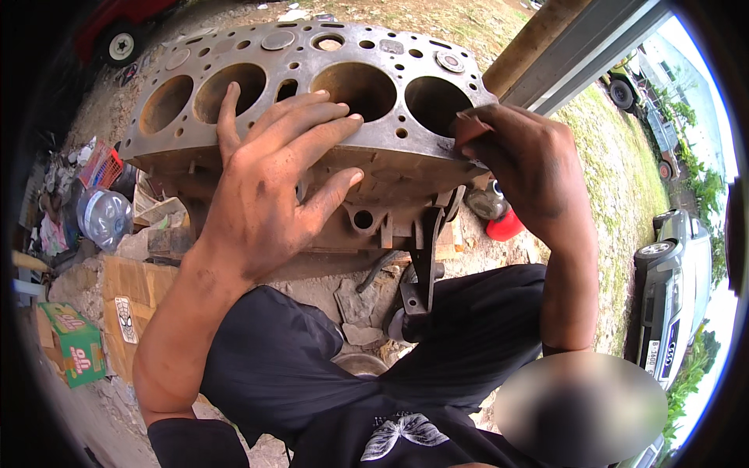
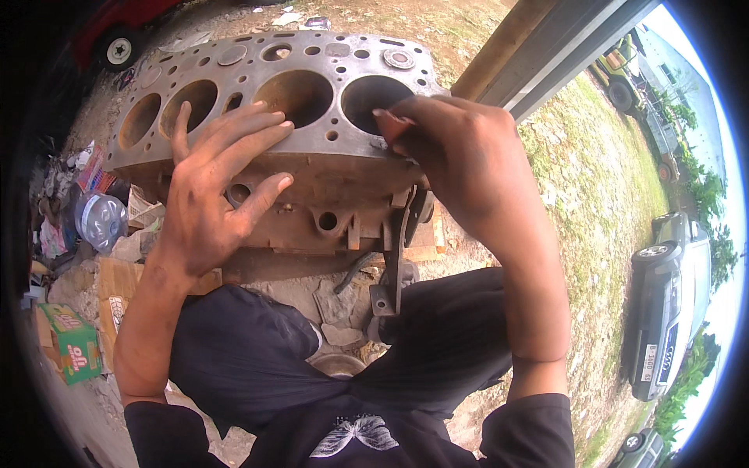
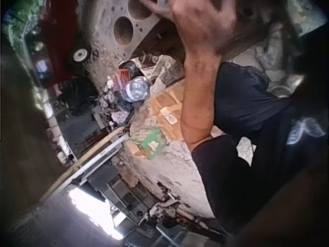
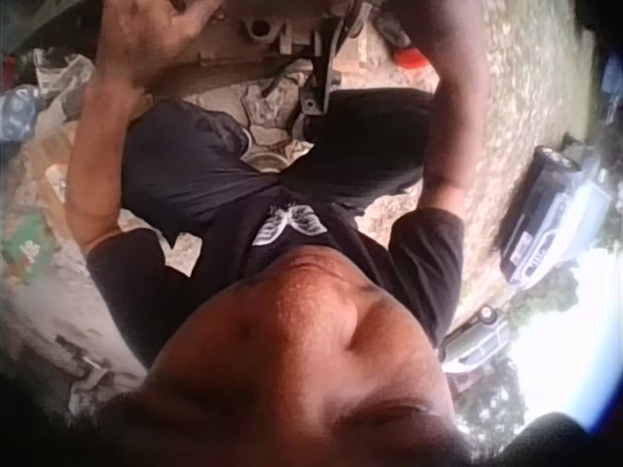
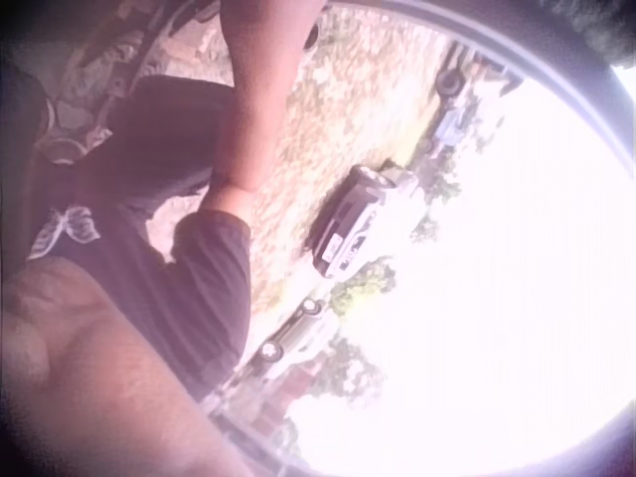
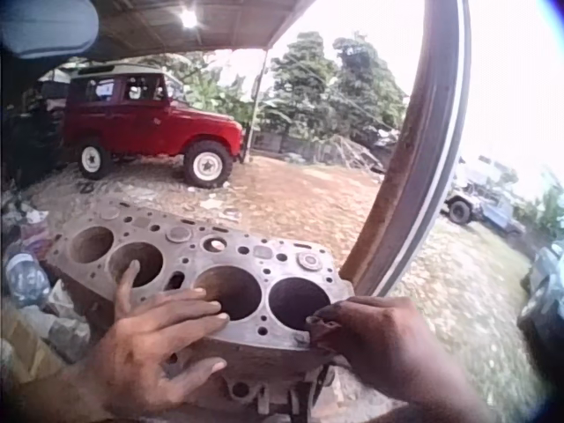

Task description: The person sands the top surface of an engine block using a sanding block. They move the sanding block across the flat deck and around the cylinder openings, applying pressure to smooth the metal surface.

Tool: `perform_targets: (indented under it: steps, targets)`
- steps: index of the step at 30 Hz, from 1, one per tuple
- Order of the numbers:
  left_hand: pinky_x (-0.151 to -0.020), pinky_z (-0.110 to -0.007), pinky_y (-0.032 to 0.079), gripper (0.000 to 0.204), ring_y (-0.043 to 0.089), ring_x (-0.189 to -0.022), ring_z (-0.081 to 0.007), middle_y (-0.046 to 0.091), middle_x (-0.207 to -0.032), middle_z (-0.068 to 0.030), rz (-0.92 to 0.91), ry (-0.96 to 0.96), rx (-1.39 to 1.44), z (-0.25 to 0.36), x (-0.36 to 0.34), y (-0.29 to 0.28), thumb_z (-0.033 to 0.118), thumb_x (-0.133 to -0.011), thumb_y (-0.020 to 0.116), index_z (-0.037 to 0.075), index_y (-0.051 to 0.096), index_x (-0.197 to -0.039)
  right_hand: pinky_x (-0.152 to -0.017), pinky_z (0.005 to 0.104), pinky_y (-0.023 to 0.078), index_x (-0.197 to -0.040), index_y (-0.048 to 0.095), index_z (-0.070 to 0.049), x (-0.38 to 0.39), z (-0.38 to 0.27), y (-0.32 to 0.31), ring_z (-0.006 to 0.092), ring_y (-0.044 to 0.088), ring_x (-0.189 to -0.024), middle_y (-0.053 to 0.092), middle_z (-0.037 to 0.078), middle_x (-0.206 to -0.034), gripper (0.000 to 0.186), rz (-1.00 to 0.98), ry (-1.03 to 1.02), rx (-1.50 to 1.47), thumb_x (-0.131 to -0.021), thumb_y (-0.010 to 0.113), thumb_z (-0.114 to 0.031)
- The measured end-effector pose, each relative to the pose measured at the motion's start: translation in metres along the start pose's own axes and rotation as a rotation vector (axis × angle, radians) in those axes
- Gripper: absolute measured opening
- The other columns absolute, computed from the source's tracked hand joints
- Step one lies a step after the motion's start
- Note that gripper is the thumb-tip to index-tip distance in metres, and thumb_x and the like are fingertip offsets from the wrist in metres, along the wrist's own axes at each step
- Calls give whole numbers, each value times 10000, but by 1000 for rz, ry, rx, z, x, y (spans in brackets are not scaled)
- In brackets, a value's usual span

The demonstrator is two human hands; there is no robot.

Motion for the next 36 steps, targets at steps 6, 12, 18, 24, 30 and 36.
perform_targets:
  steps: [6, 12, 18, 24, 30, 36]
  targets:
    - [-1324, -614, 146, 467, 626, -1415, -306, 744, -1390, -75, -10, -5, 0, -2, 3, 0, 187, -894, 848, 131, 766, -1350, -812, 400, 611, -1131, 775, -7, 1, -10, 1, 324, 805, -917, 796, 153, -968, 185, -59, 4, 88, -952, 733, -25]
    - [-1322, -616, 148, 459, 621, -1421, -303, 745, -1390, -74, -8, -13, -6, -1, 3, -1, 192, -898, 848, 132, 769, -1346, -814, 399, 614, -1140, 775, -11, 3, -9, 2, 320, 807, -920, 798, 157, -972, 189, -63, 7, 78, -957, 730, -28]
    - [-1320, -617, 152, 455, 622, -1420, -301, 743, -1396, -72, -10, -18, -15, -4, 3, -1, 200, -904, 844, 132, 770, -1347, -813, 399, 614, -1155, 769, -13, 6, -8, 3, 324, 808, -916, 801, 145, -964, 204, -64, 37, 65, -955, 733, -31]
    - [-1320, -615, 153, 451, 623, -1419, -302, 742, -1403, -73, -9, -21, -13, -5, 2, -1, 198, -905, 842, 130, 772, -1346, -803, 395, 614, -1160, 769, -19, 1, -7, 4, 319, 810, -912, 807, 138, -967, 212, -77, 20, 107, -951, 734, -21]
    - [-1321, -619, 154, 450, 623, -1419, -298, 740, -1407, -69, -16, -17, -18, -4, 2, -2, 175, -905, 829, 129, 769, -1349, -809, 388, 617, -1147, 769, -19, 0, -6, 5, 311, 813, -915, 808, 138, -963, 199, -62, -6, 99, -951, 736, -12]
    - [-1321, -626, 150, 429, 616, -1431, -297, 734, -1418, -72, -4, -1, -33, -2, 2, -1, 89, -923, 752, 125, 765, -1350, -807, 383, 622, -1129, 764, -15, -2, -1, 5, 293, 820, -929, 809, 131, -976, 183, -73, -30, 48, -947, 743, -8]
Point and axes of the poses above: each hand's wrist, its own x-axis away from the middle knuckle, its own y-axis out of the palm, z = x × y, the point moved 10 cm from there along -x, towards the middle knuckle
